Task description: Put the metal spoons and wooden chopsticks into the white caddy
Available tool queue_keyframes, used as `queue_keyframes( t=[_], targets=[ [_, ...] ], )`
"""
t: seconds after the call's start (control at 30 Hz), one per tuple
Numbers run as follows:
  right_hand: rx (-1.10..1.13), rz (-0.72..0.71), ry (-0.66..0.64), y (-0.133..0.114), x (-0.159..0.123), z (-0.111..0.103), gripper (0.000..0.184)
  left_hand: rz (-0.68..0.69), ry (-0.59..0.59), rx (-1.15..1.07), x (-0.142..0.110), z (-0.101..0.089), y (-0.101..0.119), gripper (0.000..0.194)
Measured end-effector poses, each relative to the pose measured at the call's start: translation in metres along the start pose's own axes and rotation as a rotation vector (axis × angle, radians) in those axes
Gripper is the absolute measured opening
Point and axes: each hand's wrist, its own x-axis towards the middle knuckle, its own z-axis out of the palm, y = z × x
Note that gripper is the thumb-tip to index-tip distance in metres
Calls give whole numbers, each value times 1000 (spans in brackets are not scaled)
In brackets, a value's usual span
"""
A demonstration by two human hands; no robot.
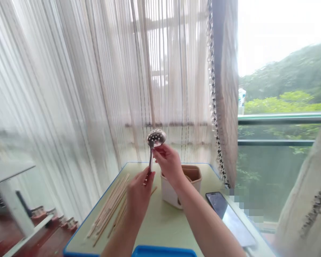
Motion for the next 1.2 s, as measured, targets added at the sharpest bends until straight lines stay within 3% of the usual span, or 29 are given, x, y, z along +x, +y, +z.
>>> queue_keyframes(
  t=[0.17,0.3,0.4,0.5,0.67,0.73,0.87,1.07,1.2],
  targets=[
    [2,-54,180,-9,25,-65,17,-67,-280,-233,44,41,52,24],
    [84,-42,234,-6,36,-102,19,27,-461,-250,67,65,78,28],
    [54,-69,274,-3,40,-119,20,106,-522,-181,79,80,88,30],
    [-49,-100,275,-2,40,-133,20,143,-560,-150,80,96,93,30],
    [-96,-77,70,-2,40,-159,18,187,-611,-185,65,123,95,25],
    [-82,-89,124,-3,41,-168,22,210,-636,-166,60,130,94,24],
    [-73,-73,360,-5,38,-185,30,240,-701,-182,56,133,93,22],
    [-286,200,290,-6,26,-206,27,240,-764,-137,51,142,91,18],
    [-364,154,334,-2,25,-210,23,206,-808,-164,49,153,83,18]
  ],
)
